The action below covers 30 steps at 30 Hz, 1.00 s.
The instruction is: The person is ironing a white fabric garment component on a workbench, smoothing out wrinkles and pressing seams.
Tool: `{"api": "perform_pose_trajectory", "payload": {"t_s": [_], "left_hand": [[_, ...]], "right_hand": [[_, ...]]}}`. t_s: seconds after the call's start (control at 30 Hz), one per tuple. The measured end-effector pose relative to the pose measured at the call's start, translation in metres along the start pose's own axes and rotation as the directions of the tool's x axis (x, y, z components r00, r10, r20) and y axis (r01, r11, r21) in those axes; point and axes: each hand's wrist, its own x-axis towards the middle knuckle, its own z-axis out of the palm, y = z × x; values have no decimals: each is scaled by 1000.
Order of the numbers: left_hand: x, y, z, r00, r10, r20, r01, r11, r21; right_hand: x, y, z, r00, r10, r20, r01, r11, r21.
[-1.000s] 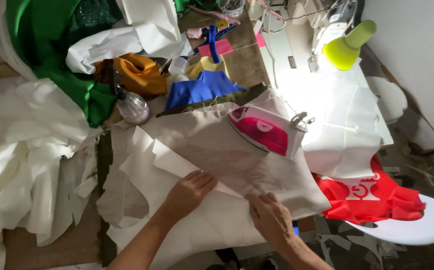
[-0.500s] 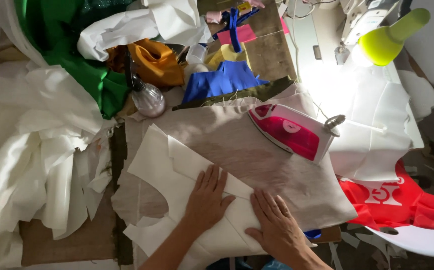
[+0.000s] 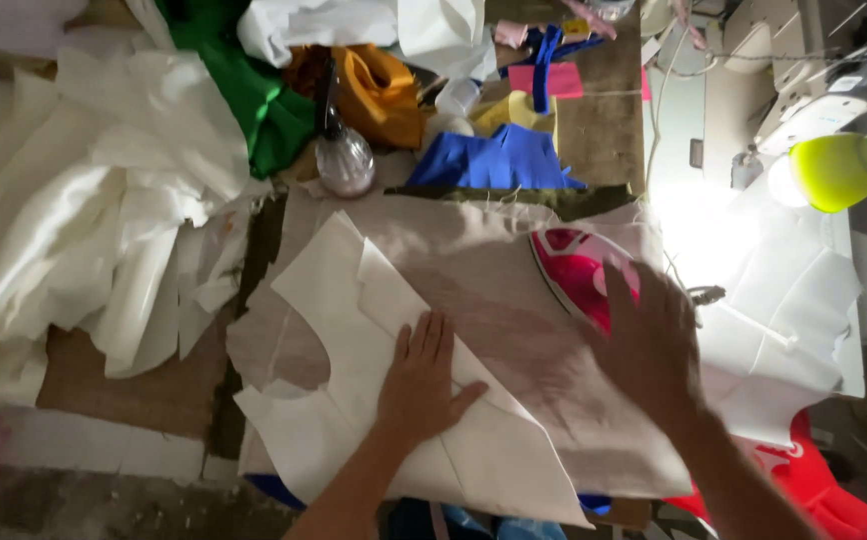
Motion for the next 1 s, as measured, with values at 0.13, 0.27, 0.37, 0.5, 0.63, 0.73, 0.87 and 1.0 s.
{"api": "perform_pose_trajectory", "payload": {"t_s": [0.13,0.27,0.37,0.5,0.63,0.73,0.87,1.0], "left_hand": [[-4,0,6,999,-16,36,14,999,49],[-7,-1,15,1000,-11,7,11,996,84],[-6,-9,31,994,29,-103,-15,991,135],[-7,-9,28,983,42,-176,-29,997,77],[0,-23,29,996,25,-83,-33,995,-97],[12,-47,14,986,3,164,5,999,-51],[8,-55,6,982,152,-117,-150,988,22],[14,-67,18,998,62,-23,-65,987,-145]], "right_hand": [[73,28,22,936,73,343,-4,980,-197],[77,24,-14,849,61,524,-136,985,107],[37,-11,-59,807,99,582,-185,979,90],[-39,-33,-44,796,-92,598,15,991,133],[-63,-66,-45,756,-69,651,39,997,60],[-30,-93,-63,780,-103,617,18,990,143],[-5,-115,-62,754,-84,651,7,993,119],[-21,-107,-67,731,-62,679,-43,990,137]]}}
